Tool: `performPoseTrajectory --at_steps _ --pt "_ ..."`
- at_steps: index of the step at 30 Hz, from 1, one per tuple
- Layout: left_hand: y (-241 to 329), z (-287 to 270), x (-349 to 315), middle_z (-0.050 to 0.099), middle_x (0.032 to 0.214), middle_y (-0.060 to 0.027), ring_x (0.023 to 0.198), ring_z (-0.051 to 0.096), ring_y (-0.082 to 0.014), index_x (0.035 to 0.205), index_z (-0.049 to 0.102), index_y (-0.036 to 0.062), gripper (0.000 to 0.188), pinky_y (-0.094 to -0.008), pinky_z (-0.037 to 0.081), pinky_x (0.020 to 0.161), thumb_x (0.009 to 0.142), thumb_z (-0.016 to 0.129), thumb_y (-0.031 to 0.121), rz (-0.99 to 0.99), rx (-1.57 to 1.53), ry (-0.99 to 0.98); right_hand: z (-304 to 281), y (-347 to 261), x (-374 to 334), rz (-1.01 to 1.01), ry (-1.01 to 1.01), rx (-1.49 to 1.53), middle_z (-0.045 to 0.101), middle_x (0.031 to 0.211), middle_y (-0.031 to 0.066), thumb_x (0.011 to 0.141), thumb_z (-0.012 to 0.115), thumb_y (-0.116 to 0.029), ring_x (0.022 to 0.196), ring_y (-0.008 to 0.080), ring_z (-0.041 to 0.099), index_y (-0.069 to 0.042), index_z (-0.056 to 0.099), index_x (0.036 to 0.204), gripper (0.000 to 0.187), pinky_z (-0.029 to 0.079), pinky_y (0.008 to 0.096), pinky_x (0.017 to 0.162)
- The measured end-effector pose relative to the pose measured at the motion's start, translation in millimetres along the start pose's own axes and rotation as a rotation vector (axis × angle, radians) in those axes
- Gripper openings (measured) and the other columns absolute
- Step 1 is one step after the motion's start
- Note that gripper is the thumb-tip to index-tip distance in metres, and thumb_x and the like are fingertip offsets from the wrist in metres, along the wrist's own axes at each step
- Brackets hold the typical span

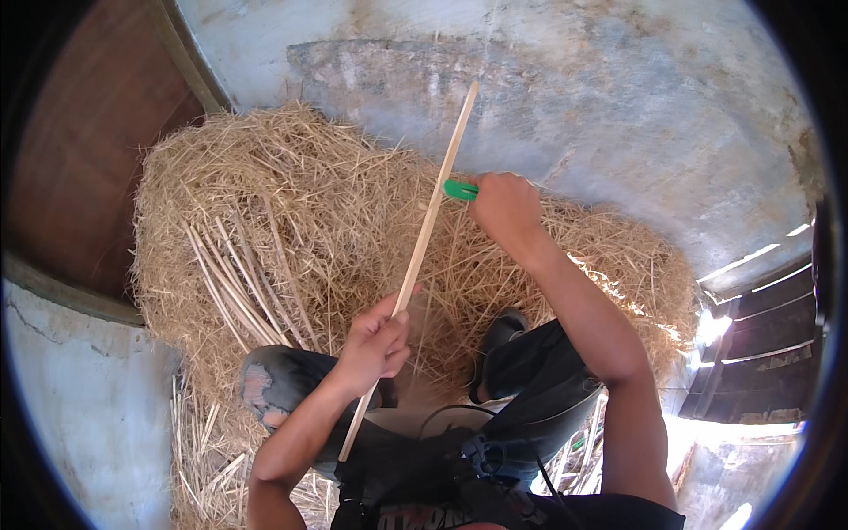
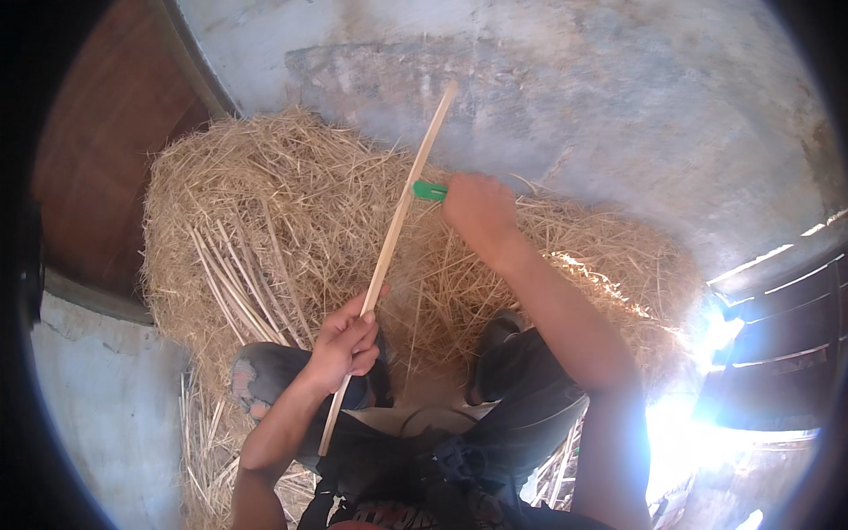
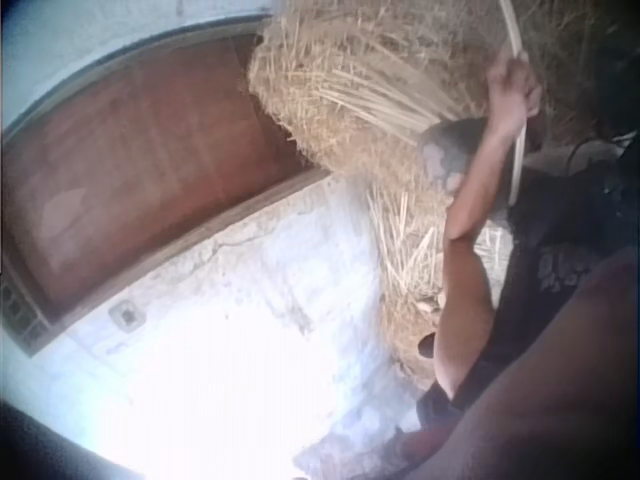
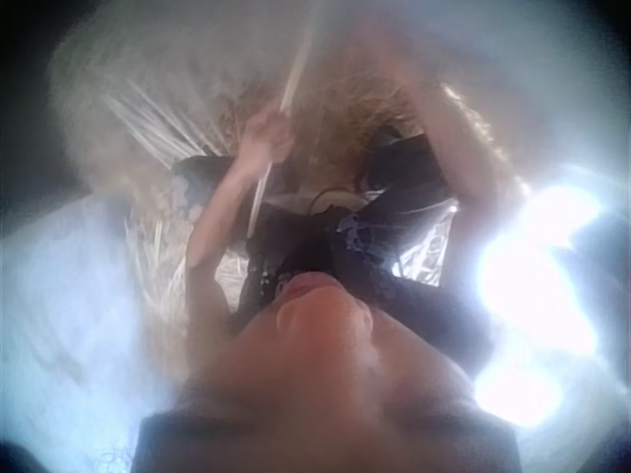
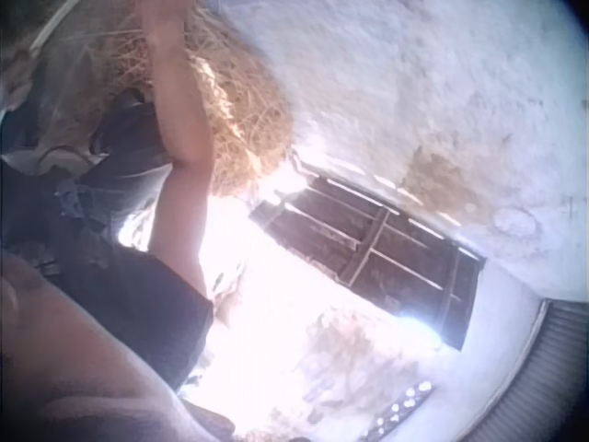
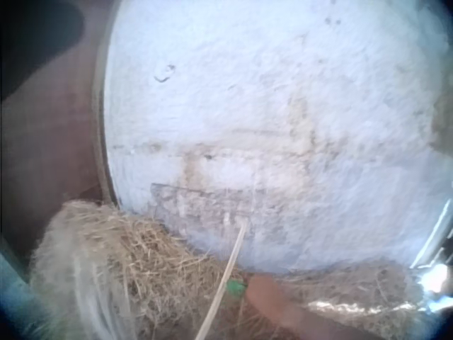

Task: The person uses a small utility knife to scrape and smooth the surface of a long, thin bamboo strip. They work by hand, repeatedly pulling the blade along the length of the wood while sitting over a large pile of straw.

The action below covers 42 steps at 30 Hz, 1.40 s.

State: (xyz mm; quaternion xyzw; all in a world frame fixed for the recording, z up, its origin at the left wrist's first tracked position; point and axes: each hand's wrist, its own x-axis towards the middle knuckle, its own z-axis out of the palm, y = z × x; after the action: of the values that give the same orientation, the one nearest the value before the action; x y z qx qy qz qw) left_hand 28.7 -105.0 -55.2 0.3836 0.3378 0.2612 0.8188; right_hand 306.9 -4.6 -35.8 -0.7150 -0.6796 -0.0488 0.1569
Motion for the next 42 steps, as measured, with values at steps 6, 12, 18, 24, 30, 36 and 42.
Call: performPoseTrajectory --at_steps 6,12,18,24,30,36,42 --pt "1.6 5.5 -1.2 0.030 0.065 0.0037 0.043 0.027 -0.0052 0.156 0.039 0.0109 0.046 -0.0231 0.023 0.040 0.111 0.041 0.016 -0.008 0.065 -0.025 -19.5 19.7 21.4 0.160 -0.012 0.031 0.073 0.082 0.0200 0.088 0.059 -0.012 0.076 0.0380 0.073 -0.005 0.076 0.092 0.018 0.058 0.0448 0.066" --pt "-7.6 5.7 -8.3 0.029 0.061 0.0051 0.043 0.027 -0.0051 0.154 0.042 0.0075 0.044 -0.0234 0.026 0.042 0.111 0.040 0.014 -0.077 0.191 -0.127 -29.4 98.9 48.9 0.535 0.092 -0.059 0.075 0.089 0.0207 0.092 0.061 -0.022 0.085 0.0393 0.074 -0.004 0.077 0.098 0.024 0.059 0.0465 0.075" --pt "-17.1 -9.0 -11.4 0.035 0.060 0.0057 0.047 0.032 -0.0045 0.154 0.041 0.0027 0.046 -0.0222 0.031 0.045 0.109 0.042 0.014 -0.028 0.180 -0.215 -42.4 153.6 29.8 0.712 0.127 -0.093 0.074 0.096 0.0233 0.093 0.062 -0.033 0.091 0.0404 0.073 -0.002 0.075 0.097 0.033 0.057 0.0501 0.080" --pt "-10.1 -1.1 -7.0 0.028 0.061 0.0058 0.044 0.028 -0.0050 0.152 0.044 0.0049 0.045 -0.0231 0.025 0.043 0.111 0.045 0.021 -0.001 0.149 -0.187 -49.6 136.5 16.5 0.490 0.380 0.354 0.075 0.098 0.0221 0.087 0.070 -0.021 0.089 0.0309 0.075 -0.005 0.069 0.121 0.038 0.057 0.0427 0.076" --pt "-6.6 -1.2 -4.7 0.033 0.063 0.0061 0.047 0.029 -0.0040 0.155 0.040 0.0035 0.046 -0.0225 0.026 0.044 0.110 0.041 0.016 -0.057 0.160 -0.171 -59.9 95.9 8.2 0.068 0.320 0.611 0.076 0.112 0.0153 0.083 0.070 -0.005 0.075 0.0188 0.068 -0.019 0.056 0.147 0.067 0.055 0.0317 0.074" --pt "-7.1 -1.6 -4.0 0.032 0.062 0.0060 0.044 0.026 -0.0045 0.153 0.043 0.0057 0.045 -0.0230 0.024 0.042 0.108 0.041 0.013 -0.063 0.049 -0.158 -57.0 80.0 7.9 0.022 0.038 0.613 0.076 0.116 0.0128 0.084 0.067 -0.003 0.075 0.0155 0.070 -0.028 0.054 0.149 0.071 0.056 0.0310 0.074" --pt "-4.9 -3.7 -3.4 0.031 0.062 0.0053 0.044 0.026 -0.0043 0.151 0.045 0.0067 0.044 -0.0228 0.023 0.040 0.108 0.042 0.011 -0.050 -0.030 -0.114 -48.8 53.0 -1.1 -0.184 -0.092 0.538 0.062 0.071 0.0089 0.087 0.064 0.001 0.059 0.0115 0.049 -0.024 0.049 0.154 0.073 0.046 0.0280 0.061"
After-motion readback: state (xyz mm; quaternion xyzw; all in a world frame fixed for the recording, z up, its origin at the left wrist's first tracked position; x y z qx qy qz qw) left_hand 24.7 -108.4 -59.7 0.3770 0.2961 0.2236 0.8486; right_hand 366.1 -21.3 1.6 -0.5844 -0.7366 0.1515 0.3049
